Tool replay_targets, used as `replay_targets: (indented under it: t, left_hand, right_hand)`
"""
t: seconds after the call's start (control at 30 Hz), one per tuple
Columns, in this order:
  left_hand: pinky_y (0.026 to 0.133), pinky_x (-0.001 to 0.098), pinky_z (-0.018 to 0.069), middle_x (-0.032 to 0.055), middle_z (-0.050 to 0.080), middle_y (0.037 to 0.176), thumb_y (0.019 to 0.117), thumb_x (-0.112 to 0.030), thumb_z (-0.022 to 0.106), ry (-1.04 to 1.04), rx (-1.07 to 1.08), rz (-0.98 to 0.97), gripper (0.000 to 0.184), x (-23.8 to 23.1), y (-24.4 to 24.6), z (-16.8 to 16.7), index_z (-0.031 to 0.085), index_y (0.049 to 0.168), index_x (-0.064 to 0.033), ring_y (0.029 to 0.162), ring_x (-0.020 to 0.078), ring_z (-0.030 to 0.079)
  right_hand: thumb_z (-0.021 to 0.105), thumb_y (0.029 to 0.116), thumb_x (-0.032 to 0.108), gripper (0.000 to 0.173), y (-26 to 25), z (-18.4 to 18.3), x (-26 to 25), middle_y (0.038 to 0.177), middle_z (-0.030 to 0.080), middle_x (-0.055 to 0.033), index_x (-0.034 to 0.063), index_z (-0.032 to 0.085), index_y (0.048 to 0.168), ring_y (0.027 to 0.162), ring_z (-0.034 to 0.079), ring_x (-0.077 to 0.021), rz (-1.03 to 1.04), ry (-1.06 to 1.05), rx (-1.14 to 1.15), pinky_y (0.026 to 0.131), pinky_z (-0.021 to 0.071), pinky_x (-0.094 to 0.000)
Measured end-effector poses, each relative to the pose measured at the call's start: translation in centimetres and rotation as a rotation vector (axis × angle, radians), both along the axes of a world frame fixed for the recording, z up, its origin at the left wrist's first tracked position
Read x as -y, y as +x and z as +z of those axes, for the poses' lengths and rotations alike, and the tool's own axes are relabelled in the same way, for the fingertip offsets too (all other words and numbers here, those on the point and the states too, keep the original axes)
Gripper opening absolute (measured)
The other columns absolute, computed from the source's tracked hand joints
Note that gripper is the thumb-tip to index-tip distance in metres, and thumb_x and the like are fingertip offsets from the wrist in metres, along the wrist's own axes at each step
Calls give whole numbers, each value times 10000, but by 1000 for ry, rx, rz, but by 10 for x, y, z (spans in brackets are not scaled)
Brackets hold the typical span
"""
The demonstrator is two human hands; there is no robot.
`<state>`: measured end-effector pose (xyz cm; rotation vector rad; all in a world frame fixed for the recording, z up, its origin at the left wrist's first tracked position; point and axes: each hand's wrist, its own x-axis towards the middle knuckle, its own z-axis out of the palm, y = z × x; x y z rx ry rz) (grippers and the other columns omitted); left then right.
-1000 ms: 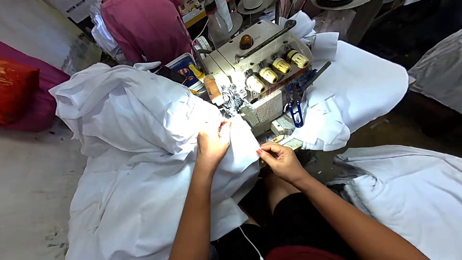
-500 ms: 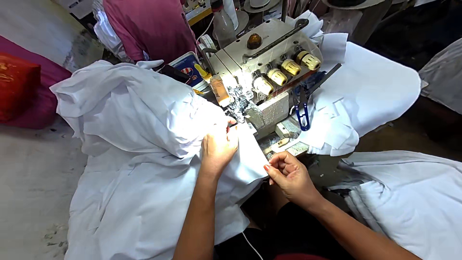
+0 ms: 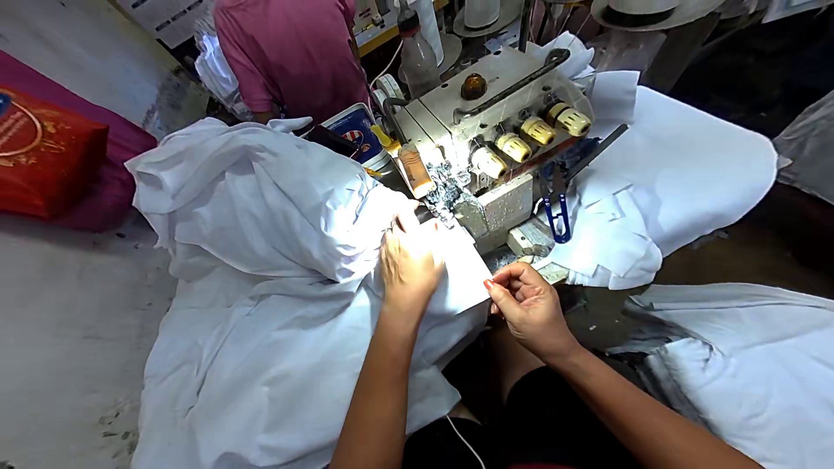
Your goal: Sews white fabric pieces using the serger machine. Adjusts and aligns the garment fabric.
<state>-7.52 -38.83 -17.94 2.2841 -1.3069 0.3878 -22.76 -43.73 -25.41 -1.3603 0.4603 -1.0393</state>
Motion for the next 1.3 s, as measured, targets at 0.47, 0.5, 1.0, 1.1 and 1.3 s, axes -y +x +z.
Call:
replay_targets:
  t: [0.47,0.5,1.0,1.1,1.3]
  left_hand:
    - [941,595,479,68,769,1155,873,-8,627,-55,428,-237,310,-46,-44,-38,787,1097,-151,1106,300,720]
    - [932,591,488,63,770,1157,880,-9,622,-40,425,-238,319,-45,-41,-34,793,1107,-155,1098,294,726]
    - [978,536,523,184,718,1242,1017,-233,555,-32,157,-150,338,-18,17,-8,748,1185,-12,1176,362,683]
    - [699,415,571,153,730,801,934,-146,643,-175,347,-85,193,-30,-19,-7,784,937,-13,752,310,719]
    - [1026,526,511,194,719,1240,1028,-190,477,-22,83,-203,374,-48,-25,-20,747,1182,18,1181,360,687]
  right_hand:
    - [622,884,-20,162,1,20,-9,775,604,117,71,538,989,612,547,90,-121,-62,8,554,469,-72]
    - [625,888,-12,153,5,20,-6,777,601,110,62,538,989,613,546,88,-120,-70,3,557,471,-75]
    - [686,914,181,272,24,-5,14,981,669,-79,-58,628,1030,905,614,10,-145,-317,-137,822,497,-125]
    - [692,916,166,322,13,-12,12,1002,679,-84,-76,583,1098,883,637,0,-28,-239,-183,794,529,-146]
    - [655,936,71,305,2,-8,8,880,689,22,-35,520,1188,778,657,33,91,-31,-236,739,552,-151]
